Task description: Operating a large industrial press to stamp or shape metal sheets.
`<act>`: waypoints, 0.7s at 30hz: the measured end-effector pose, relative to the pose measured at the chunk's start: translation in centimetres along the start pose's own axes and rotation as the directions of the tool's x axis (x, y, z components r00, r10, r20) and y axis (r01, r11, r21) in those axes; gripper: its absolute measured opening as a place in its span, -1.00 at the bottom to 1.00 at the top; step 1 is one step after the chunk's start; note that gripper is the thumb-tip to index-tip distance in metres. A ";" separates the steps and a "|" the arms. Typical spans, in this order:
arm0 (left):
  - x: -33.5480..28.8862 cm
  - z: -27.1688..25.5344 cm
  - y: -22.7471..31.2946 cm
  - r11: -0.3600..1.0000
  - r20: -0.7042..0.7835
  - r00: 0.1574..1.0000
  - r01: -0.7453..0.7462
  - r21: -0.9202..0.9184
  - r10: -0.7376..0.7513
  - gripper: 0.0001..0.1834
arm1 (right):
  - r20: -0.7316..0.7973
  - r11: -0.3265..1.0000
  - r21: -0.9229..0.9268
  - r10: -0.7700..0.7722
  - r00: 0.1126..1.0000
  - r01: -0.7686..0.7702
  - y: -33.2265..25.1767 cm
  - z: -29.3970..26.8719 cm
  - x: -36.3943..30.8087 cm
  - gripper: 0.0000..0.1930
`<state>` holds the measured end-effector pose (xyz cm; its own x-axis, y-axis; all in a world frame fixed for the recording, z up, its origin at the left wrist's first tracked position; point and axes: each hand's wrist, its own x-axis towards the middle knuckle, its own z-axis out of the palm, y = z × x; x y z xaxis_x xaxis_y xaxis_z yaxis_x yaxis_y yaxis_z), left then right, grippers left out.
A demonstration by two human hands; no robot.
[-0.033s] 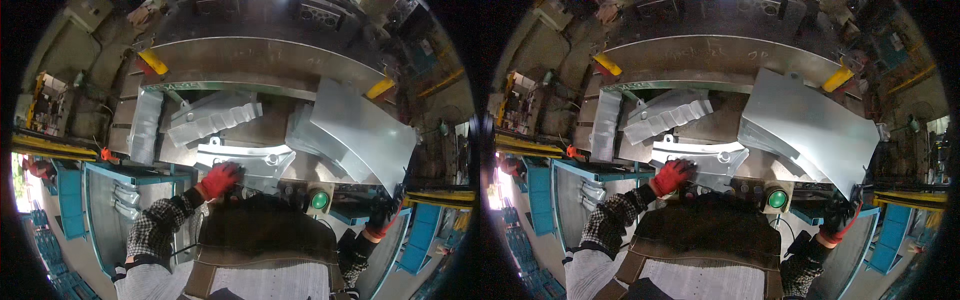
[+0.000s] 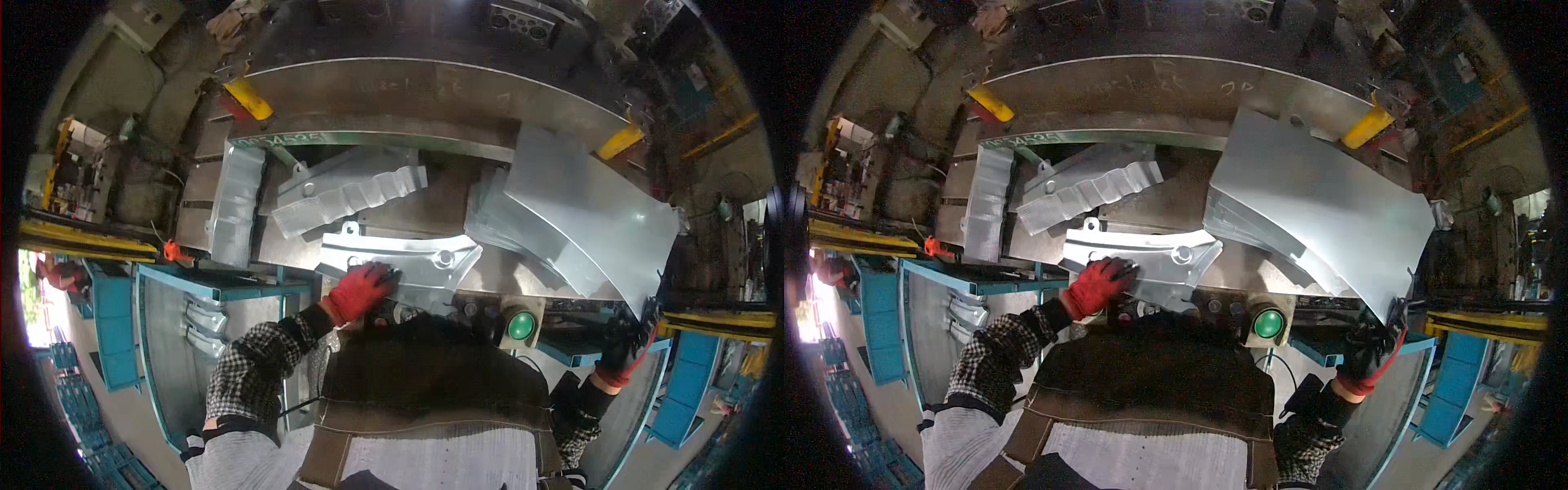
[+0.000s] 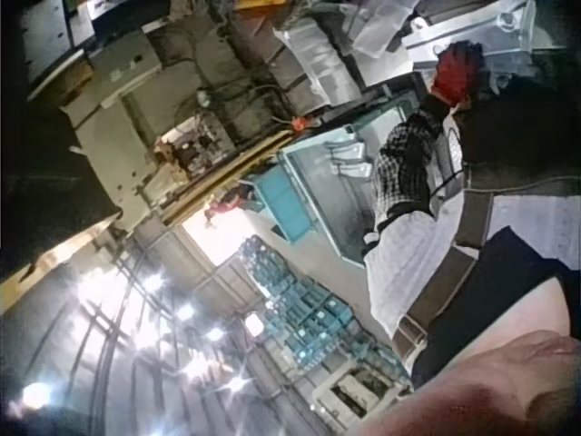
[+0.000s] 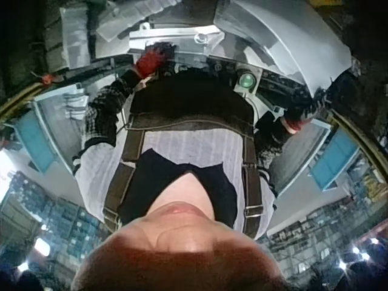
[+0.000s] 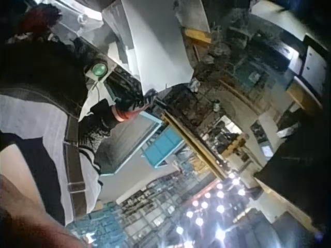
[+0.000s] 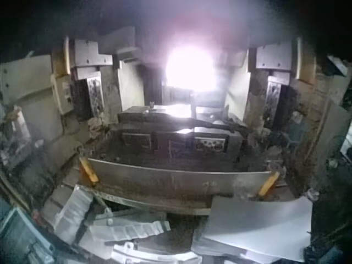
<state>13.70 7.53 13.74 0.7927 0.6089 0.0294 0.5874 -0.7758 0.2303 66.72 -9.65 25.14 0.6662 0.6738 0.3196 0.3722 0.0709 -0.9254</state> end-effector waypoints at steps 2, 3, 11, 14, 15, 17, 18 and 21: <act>0.4 0.1 0.4 1.000 -0.034 0.999 0.010 0.020 -0.009 -0.39 | -0.024 0.999 0.028 0.024 0.999 -0.024 -0.3 0.6 0.5 -0.41; 0.4 0.3 0.5 0.999 -0.058 0.998 0.012 0.049 -0.009 -0.40 | -0.047 0.988 0.127 0.093 0.995 -0.087 -0.1 0.9 0.5 -0.43; -0.8 1.4 1.6 0.987 0.007 0.988 0.156 -0.034 -0.156 -0.40 | -0.011 0.978 -0.191 -0.087 0.996 0.084 0.9 0.0 -0.2 -0.44; -1.1 2.8 1.1 0.984 -0.046 0.984 0.172 -0.045 -0.174 -0.43 | -0.029 0.997 -0.077 -0.031 0.999 0.029 1.2 -0.6 -0.6 -0.33; -1.3 3.3 0.7 0.982 -0.077 0.980 0.180 -0.052 -0.183 -0.43 | -0.017 0.996 -0.086 -0.007 1.000 0.006 0.6 -0.5 -0.5 -0.34; -2.0 4.1 -0.3 0.977 -0.126 0.970 0.202 -0.064 -0.209 -0.42 | -0.009 0.998 -0.061 0.015 1.000 -0.015 0.8 -0.6 -0.4 -0.36; -1.6 3.6 -0.2 0.977 -0.140 0.968 0.201 -0.065 -0.209 -0.43 | -0.019 0.999 -0.031 0.015 1.000 -0.015 1.4 -1.0 -0.6 -0.37; -0.8 1.6 0.0 0.983 -0.131 0.975 0.176 -0.045 -0.180 -0.48 | 0.017 0.839 0.465 0.312 0.950 -0.284 2.2 -2.3 -0.4 -0.44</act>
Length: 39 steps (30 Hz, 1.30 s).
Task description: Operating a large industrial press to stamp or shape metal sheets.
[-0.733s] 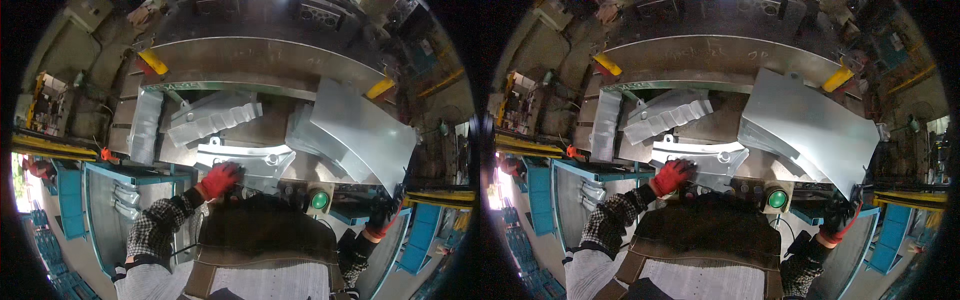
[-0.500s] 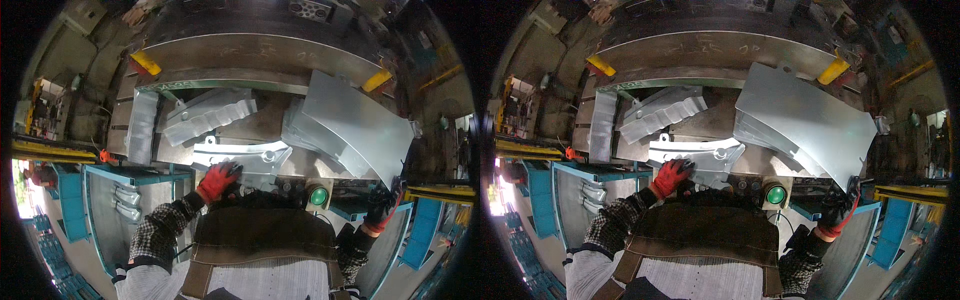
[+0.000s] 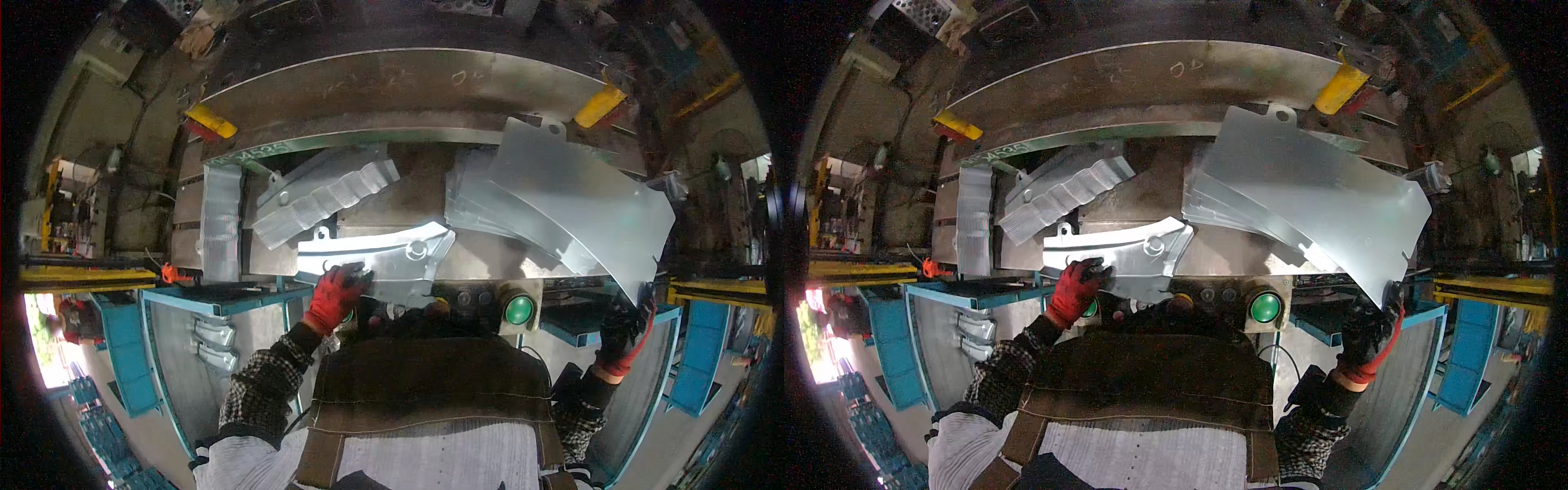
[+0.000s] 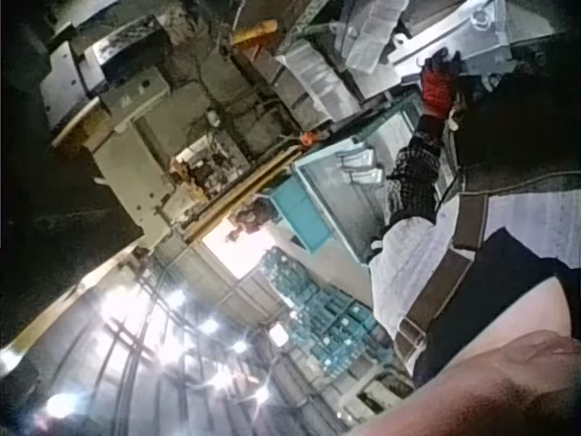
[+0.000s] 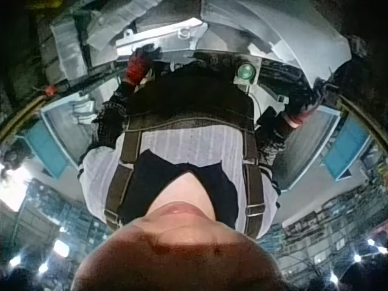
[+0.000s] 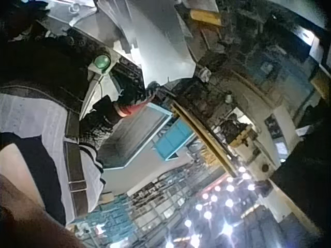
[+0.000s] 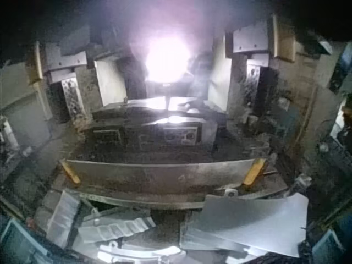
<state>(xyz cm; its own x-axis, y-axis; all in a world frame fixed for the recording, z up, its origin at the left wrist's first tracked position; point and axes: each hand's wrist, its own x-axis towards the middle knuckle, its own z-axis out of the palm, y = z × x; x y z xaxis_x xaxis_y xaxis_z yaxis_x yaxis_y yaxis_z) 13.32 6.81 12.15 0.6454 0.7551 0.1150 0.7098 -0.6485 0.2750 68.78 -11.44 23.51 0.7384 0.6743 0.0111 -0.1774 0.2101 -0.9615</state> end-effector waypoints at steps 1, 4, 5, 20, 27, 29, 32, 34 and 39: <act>0.5 -0.8 0.3 1.000 0.003 1.000 -0.009 0.000 0.009 -0.49 | 0.013 0.999 -0.036 -0.003 1.000 0.003 0.1 -0.1 -0.1 -0.45; 0.1 -0.4 0.3 1.000 -0.021 1.000 0.002 0.000 -0.002 -0.45 | 0.159 0.833 -0.483 -0.222 0.962 0.272 0.6 1.1 -0.1 -0.46; -0.3 -0.3 0.4 1.000 -0.031 1.000 0.003 0.005 -0.003 -0.43 | 0.215 0.729 -0.585 -0.283 0.935 0.356 0.7 1.8 -0.3 -0.46; 0.4 -1.9 1.9 0.988 0.110 0.982 0.152 0.021 -0.153 -0.17 | 0.205 0.865 -0.408 -0.226 0.952 0.293 2.3 3.5 0.8 -0.40; -0.3 -3.5 1.1 0.996 0.092 0.995 0.029 0.083 -0.037 -0.23 | 0.140 0.923 -0.312 -0.190 0.972 0.226 1.0 4.3 1.6 -0.35; -0.3 -5.3 1.3 0.998 0.084 0.996 0.007 0.068 -0.013 -0.21 | 0.198 0.905 -0.319 -0.228 0.953 0.283 0.8 3.4 2.5 -0.35; 1.4 -11.2 2.1 0.998 0.005 0.999 -0.046 -0.050 0.046 -0.19 | 0.207 0.948 -0.182 -0.221 0.953 0.259 -1.7 8.3 2.0 -0.39; 5.1 -17.2 3.1 0.991 -0.180 0.977 -0.124 -0.043 0.114 -0.18 | 0.201 0.987 0.011 -0.157 0.967 0.159 -2.1 11.4 3.4 -0.44; 11.3 -33.7 4.2 0.959 -0.599 0.762 -0.098 0.266 0.245 -0.12 | 0.438 0.973 0.166 -0.216 0.873 0.158 -9.5 25.7 4.3 -0.51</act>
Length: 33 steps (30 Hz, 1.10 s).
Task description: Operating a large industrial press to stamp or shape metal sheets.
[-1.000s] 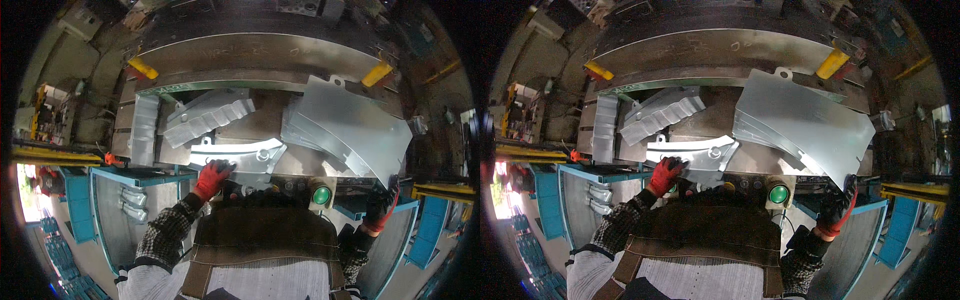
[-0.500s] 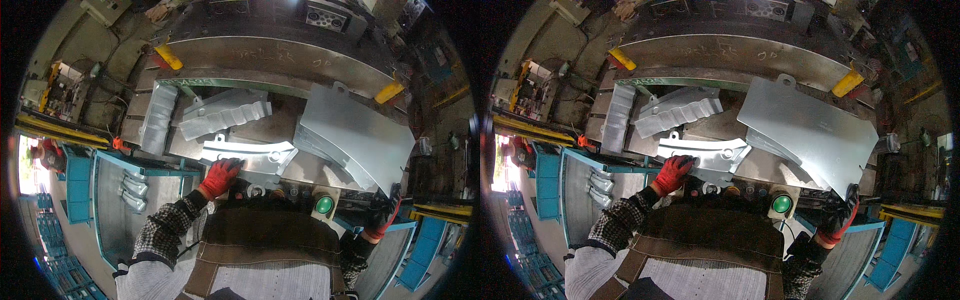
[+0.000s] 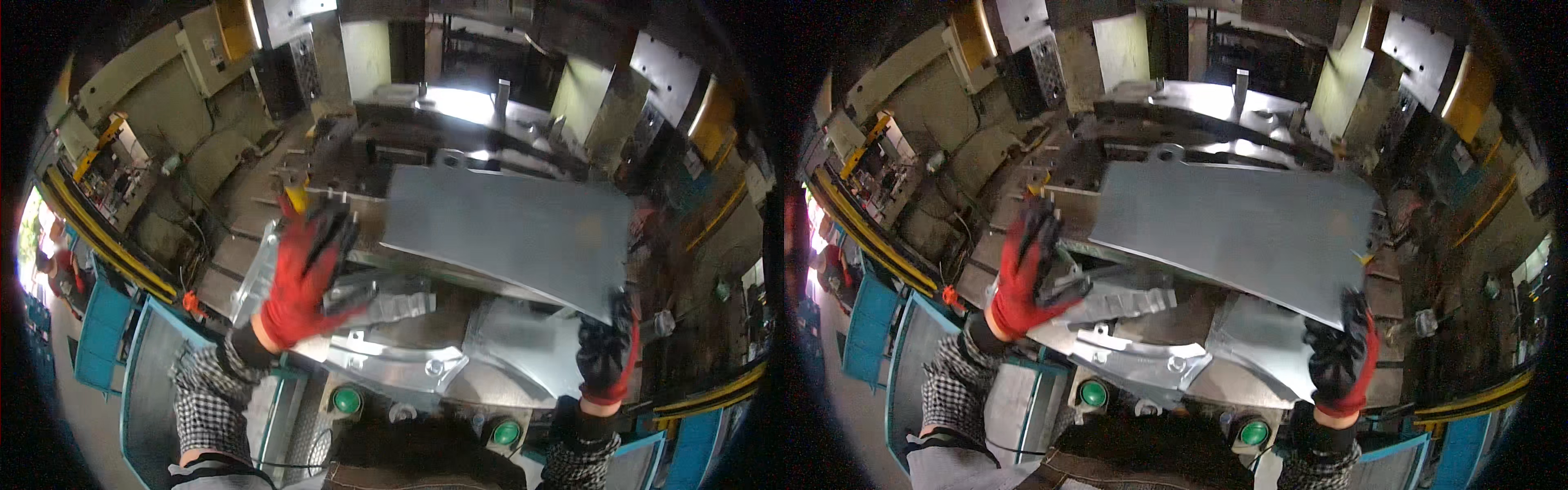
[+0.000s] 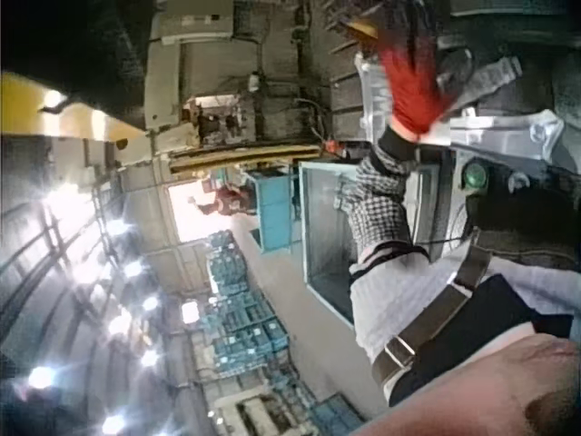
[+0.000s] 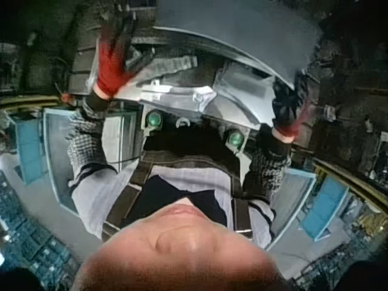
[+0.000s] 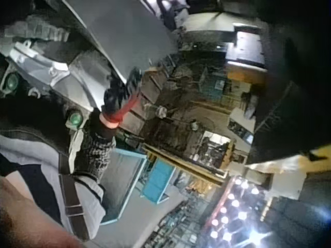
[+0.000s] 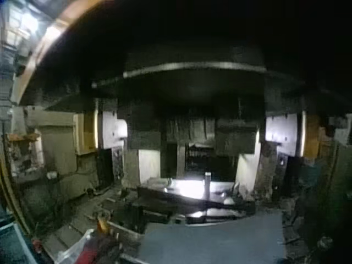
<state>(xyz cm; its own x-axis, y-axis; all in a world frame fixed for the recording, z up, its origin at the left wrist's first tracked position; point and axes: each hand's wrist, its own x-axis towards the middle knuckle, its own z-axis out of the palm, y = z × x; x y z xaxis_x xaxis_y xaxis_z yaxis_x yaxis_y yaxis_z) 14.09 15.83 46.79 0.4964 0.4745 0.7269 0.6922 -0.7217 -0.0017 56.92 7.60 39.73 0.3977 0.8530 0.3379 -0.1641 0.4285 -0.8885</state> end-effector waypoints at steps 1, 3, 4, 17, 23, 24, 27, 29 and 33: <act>2.6 -0.6 -1.6 0.999 0.025 1.000 -0.016 0.043 0.015 -0.10 | 0.061 0.999 -0.011 -0.031 0.998 0.031 -1.0 3.0 1.9 -0.52; 8.6 -0.9 -4.7 0.994 0.074 0.996 -0.065 0.090 0.058 -0.05 | 0.125 0.957 0.286 0.019 0.992 -0.055 -1.3 6.5 5.8 -0.54; 10.6 -0.6 -6.8 0.990 0.083 0.994 -0.085 0.116 0.076 -0.10 | 0.169 0.941 0.335 -0.003 0.986 -0.054 -1.0 8.5 7.7 -0.55; 22.9 13.4 -21.3 0.988 0.261 0.962 -0.116 0.105 0.085 -0.53 | 0.374 0.789 0.503 0.169 0.912 -0.353 9.2 12.8 26.2 -0.64; 22.1 14.1 -21.8 0.988 0.205 0.970 -0.142 0.055 0.128 -0.49 | 0.441 0.661 0.647 0.083 0.894 -0.380 6.6 14.2 22.1 -0.63; 22.1 14.0 -21.2 0.991 0.202 0.972 -0.129 0.032 0.120 -0.49 | 0.423 0.636 0.681 0.063 0.904 -0.363 6.5 14.5 21.4 -0.64; 23.0 13.6 -19.6 0.986 0.246 0.969 -0.066 0.151 0.027 -0.65 | 0.602 0.312 0.740 0.087 0.793 -0.596 5.1 13.8 20.1 -0.65; 22.7 14.1 -19.3 0.984 0.244 0.970 -0.062 0.169 0.019 -0.72 | 0.557 0.321 0.762 0.118 0.822 -0.562 5.1 13.7 19.0 -0.65; 22.6 14.4 -19.4 0.986 0.262 0.964 -0.078 0.148 0.037 -0.58 | 0.355 0.550 0.787 -0.032 0.934 -0.280 5.1 14.6 17.9 -0.65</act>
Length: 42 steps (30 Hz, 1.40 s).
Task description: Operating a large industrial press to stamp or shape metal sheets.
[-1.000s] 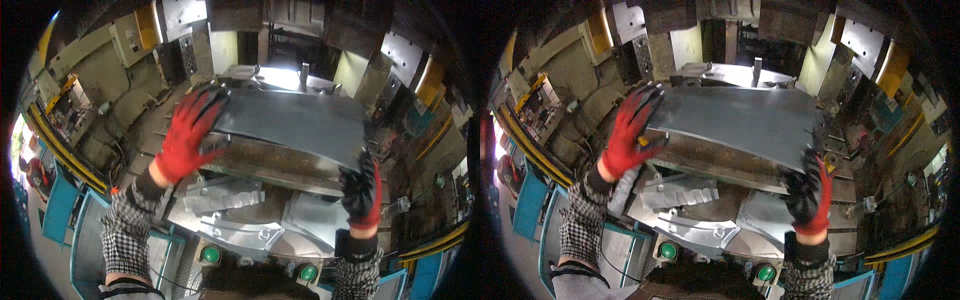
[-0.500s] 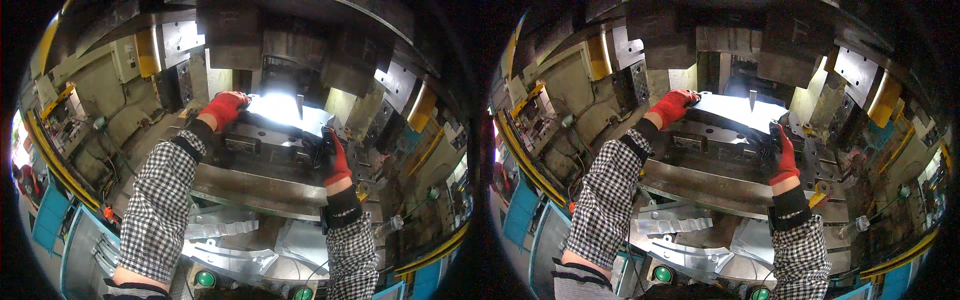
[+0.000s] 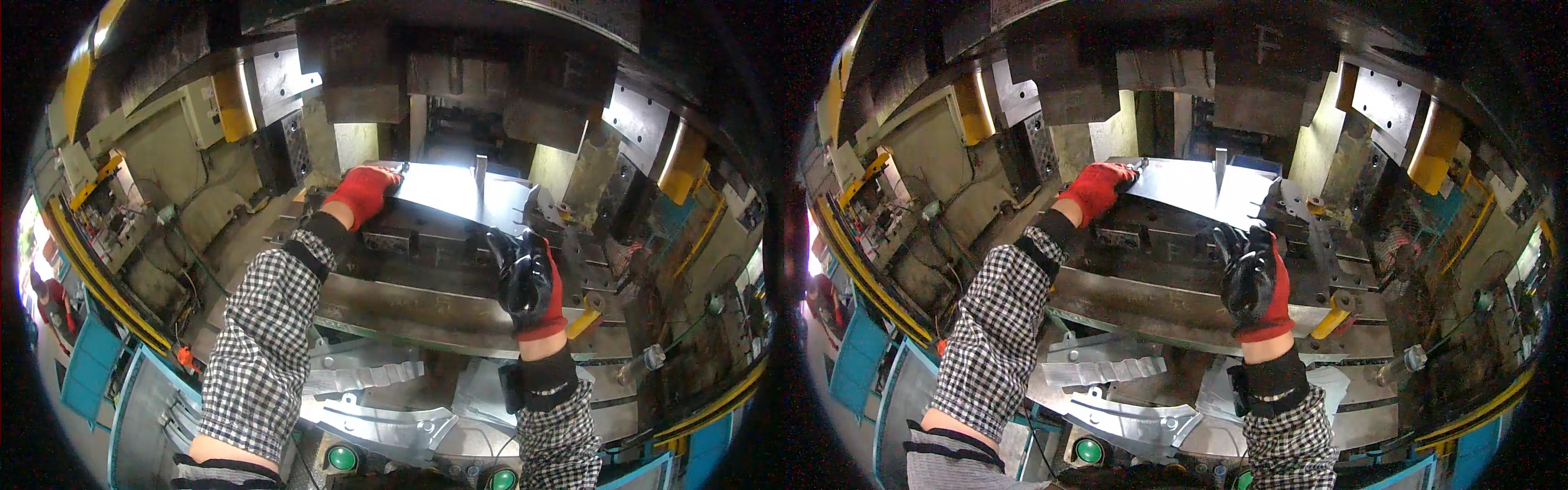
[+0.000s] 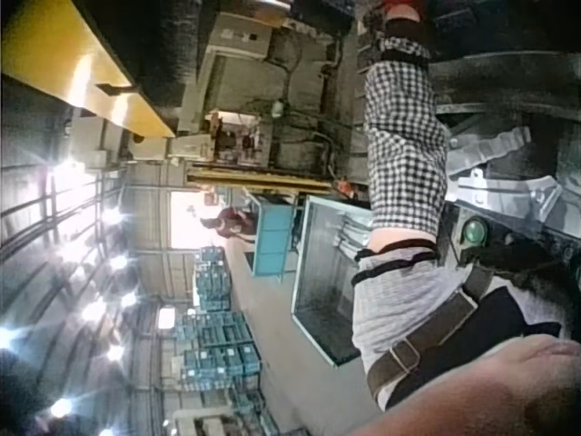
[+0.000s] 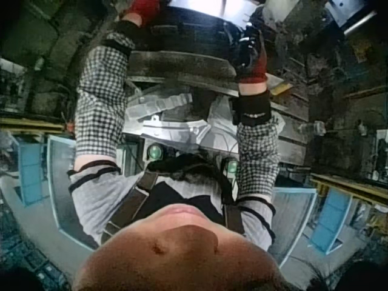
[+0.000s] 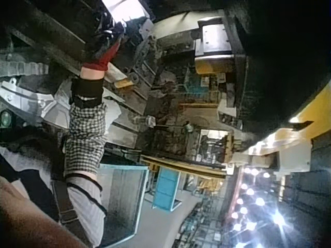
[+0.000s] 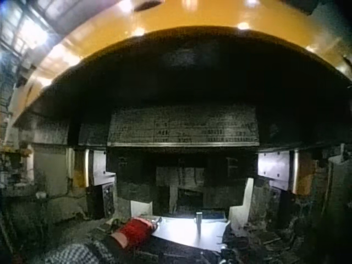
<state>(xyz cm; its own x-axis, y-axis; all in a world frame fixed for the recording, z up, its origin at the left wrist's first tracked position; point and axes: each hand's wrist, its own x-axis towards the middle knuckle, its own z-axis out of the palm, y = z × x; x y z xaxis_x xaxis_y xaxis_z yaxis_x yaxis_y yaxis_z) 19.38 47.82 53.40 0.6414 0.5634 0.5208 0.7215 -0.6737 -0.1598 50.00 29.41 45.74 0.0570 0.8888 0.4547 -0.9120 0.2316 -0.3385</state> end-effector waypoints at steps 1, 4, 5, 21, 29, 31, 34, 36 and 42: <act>-0.4 -0.1 0.2 0.999 0.040 0.999 0.028 -0.015 -0.027 -0.50 | -0.009 1.000 0.010 -0.001 1.000 0.001 0.1 0.2 -0.1 -0.66; -1.4 0.4 -2.9 0.997 0.072 0.997 -0.008 -0.080 0.014 -0.46 | 0.001 0.999 0.036 0.010 1.000 -0.010 1.0 0.4 -0.1 -0.68; -2.3 0.7 -3.0 0.997 0.053 0.998 0.024 -0.067 -0.021 -0.44 | 0.058 1.000 0.016 0.012 0.998 -0.013 1.0 0.0 0.1 -0.66; -45.3 2.5 7.3 0.370 0.009 0.468 0.710 -0.599 -0.884 -0.67 | -0.241 0.691 -0.651 0.205 0.949 -0.315 2.4 -1.1 -12.9 -0.48; -54.9 12.4 12.3 -0.599 0.722 0.210 0.433 -0.673 -0.659 -0.44 | -0.454 0.004 -0.875 0.340 0.824 -0.484 14.8 -20.1 -24.2 -0.48; -49.3 12.1 12.8 -0.682 0.791 0.131 0.437 -0.587 -0.597 -0.45 | -0.616 0.404 -0.590 0.335 0.713 -0.699 15.9 -24.1 -24.4 -0.51; -52.9 12.8 12.2 -0.721 0.784 0.010 0.383 -0.577 -0.621 -0.50 | -0.608 0.613 -0.334 0.440 0.661 -0.715 20.5 -19.3 -22.9 -0.56; -51.7 13.0 12.6 -0.714 0.782 -0.010 0.414 -0.564 -0.624 -0.56 | -0.596 0.694 -0.244 0.444 0.669 -0.678 21.3 -16.6 -21.7 -0.59; -51.2 14.8 13.3 -0.636 0.732 0.138 0.406 -0.656 -0.667 -0.63 | -0.546 0.793 -0.115 0.453 0.704 -0.599 20.5 -18.8 -21.0 -0.54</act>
<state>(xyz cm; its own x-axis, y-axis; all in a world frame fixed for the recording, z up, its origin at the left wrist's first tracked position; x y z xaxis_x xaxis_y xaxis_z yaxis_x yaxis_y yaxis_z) 0.02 17.06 12.22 -0.2020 0.8772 -0.4356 -0.3695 0.3436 0.8634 37.75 22.90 13.77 -0.1510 0.9471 -0.2832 -0.7103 -0.3032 -0.6353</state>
